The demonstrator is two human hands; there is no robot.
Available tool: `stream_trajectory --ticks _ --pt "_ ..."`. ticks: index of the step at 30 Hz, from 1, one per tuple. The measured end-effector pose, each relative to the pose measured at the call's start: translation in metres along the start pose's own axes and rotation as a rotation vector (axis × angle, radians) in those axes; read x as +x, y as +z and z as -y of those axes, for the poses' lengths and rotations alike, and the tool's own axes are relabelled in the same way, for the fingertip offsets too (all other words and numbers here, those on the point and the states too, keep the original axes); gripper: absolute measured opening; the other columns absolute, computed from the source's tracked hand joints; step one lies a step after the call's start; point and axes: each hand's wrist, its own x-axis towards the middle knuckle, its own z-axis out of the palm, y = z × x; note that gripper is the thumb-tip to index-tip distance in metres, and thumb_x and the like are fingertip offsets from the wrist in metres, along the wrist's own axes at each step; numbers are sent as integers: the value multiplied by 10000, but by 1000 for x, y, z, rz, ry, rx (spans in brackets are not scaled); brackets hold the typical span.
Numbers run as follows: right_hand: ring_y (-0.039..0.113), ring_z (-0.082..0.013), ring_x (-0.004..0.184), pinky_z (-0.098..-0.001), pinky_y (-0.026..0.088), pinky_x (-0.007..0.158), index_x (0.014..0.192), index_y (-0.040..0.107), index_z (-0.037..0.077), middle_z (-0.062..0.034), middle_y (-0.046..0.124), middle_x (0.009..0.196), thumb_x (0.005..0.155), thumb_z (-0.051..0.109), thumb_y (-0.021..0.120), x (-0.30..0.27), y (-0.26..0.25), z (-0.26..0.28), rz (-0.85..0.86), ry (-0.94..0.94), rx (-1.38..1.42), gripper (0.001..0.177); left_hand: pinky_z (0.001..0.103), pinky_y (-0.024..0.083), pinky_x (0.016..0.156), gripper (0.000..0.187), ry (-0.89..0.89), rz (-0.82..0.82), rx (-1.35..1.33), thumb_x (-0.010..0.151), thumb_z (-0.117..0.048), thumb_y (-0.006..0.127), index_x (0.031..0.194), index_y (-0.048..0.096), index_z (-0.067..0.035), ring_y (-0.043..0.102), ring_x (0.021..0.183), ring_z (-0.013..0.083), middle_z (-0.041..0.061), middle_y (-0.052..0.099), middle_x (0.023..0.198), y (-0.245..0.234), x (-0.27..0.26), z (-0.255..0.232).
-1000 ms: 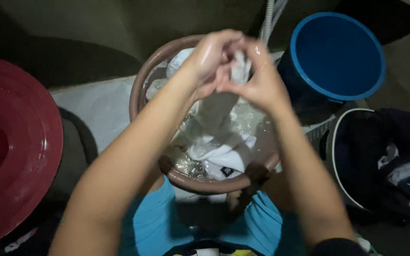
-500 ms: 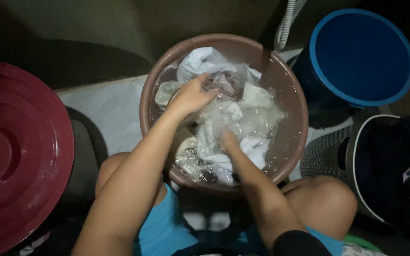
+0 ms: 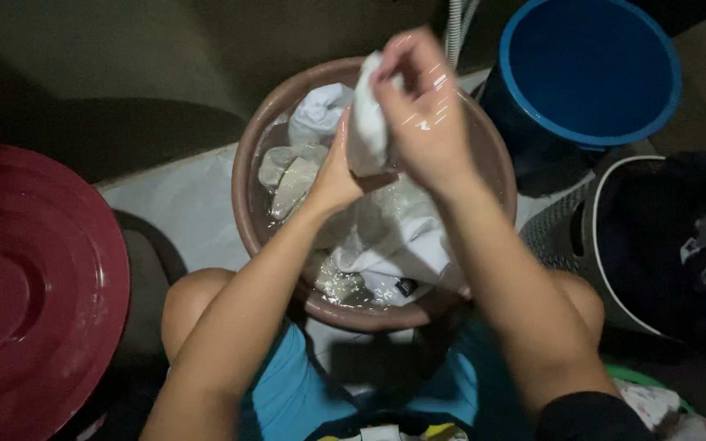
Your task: The person washes various pieces of clothing by hand in a brown basin filled with water. They scrub and rinse items such as a yellow cloth, a white cloth with red patterns, and other white garments, then place the cleaned items into a green basket.
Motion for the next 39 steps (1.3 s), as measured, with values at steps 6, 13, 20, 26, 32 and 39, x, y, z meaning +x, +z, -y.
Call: stream_trajectory --ticks 6,13,20,26,32,39 --pt "495 -73 807 -225 427 729 1109 597 45 13 536 946 1011 -40 647 -18 -93 -10 -356 123 87 139 434 562 989 892 -478 290 143 745 -19 724 1520 346 -243 758 1132 333 186 771 1112 -13 7 -5" --pt "667 -200 909 -380 514 768 1208 642 6 -76 680 998 1151 199 537 -128 -115 -162 -380 600 -801 227 421 556 993 851 -306 261 366 688 -12 791 1433 457 -254 679 1124 340 166 684 1173 -27 42 -64" --pt "601 -348 1219 -538 566 959 1394 511 87 -175 570 1362 1023 521 424 -169 27 -214 -412 1119 1282 577 390 534 1074 671 34 364 155 542 76 711 1180 691 -131 598 1262 323 140 556 1297 -8 30 -85" --pt "641 -338 1182 -502 511 1036 1359 534 68 -147 643 1279 955 526 519 -162 0 -241 -693 687 1042 611 356 572 911 350 54 69 231 576 -96 750 925 744 -71 710 989 263 107 701 1016 -19 9 -82" --pt "674 -352 1059 -511 563 979 1183 635 62 -169 688 1130 1019 495 566 -146 -44 -232 -661 521 1363 468 371 533 633 184 -381 -120 346 674 -156 782 774 765 -3 691 666 254 116 721 715 -45 4 -65" --pt "701 -313 1032 -508 551 1011 1093 668 75 -133 705 1098 933 376 556 -158 -39 -248 -885 611 1384 358 395 630 493 414 -888 -188 -575 857 -15 472 1257 562 -67 709 639 300 193 686 925 -38 13 -56"
